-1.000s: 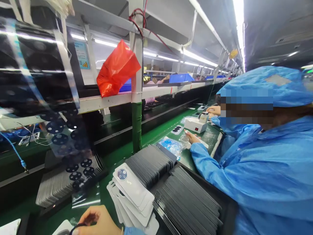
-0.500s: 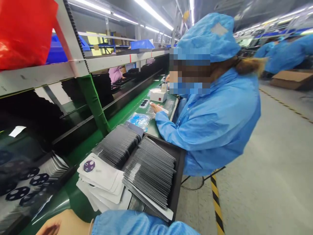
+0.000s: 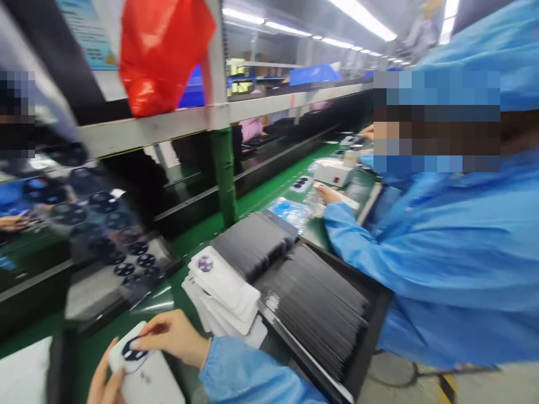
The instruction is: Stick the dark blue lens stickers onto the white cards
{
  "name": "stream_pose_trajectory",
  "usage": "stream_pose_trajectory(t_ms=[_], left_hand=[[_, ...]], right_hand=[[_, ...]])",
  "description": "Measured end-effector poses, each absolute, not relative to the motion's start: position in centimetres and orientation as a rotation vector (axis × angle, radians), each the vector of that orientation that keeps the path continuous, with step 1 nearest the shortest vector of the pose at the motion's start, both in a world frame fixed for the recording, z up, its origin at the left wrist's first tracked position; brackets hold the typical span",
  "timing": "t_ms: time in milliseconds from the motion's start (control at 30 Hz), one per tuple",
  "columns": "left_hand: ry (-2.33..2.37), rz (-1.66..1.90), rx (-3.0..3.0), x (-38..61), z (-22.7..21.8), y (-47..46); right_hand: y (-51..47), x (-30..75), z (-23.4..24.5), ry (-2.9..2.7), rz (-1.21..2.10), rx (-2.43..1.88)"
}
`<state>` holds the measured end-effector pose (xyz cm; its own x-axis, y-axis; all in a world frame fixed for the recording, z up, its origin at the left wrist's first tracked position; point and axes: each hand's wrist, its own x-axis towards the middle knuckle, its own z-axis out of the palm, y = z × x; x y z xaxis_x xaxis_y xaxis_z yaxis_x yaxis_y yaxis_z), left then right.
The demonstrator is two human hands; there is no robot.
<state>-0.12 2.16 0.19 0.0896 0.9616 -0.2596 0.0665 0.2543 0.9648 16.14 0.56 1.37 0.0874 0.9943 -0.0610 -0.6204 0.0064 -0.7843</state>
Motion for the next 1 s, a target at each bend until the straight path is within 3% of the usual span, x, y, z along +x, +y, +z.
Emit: stream_pose_trajectory(t_ms=[200, 400, 1000], left_hand=[[1.039, 0.978, 0.917, 1.0, 1.8, -0.9], [0.946, 0.954, 0.956, 0.5, 0.5, -1.2], [0.953, 0.88, 1.124, 0.5, 0.4, -2.0]], right_hand=[[-0.8, 16.1, 1.1, -0.729, 1.23, -0.971], [-1.6, 15.8, 0.9, -0.726, 1.312, -1.064], [-1.7, 15.8, -0.4, -0.937, 1.086, -1.244]])
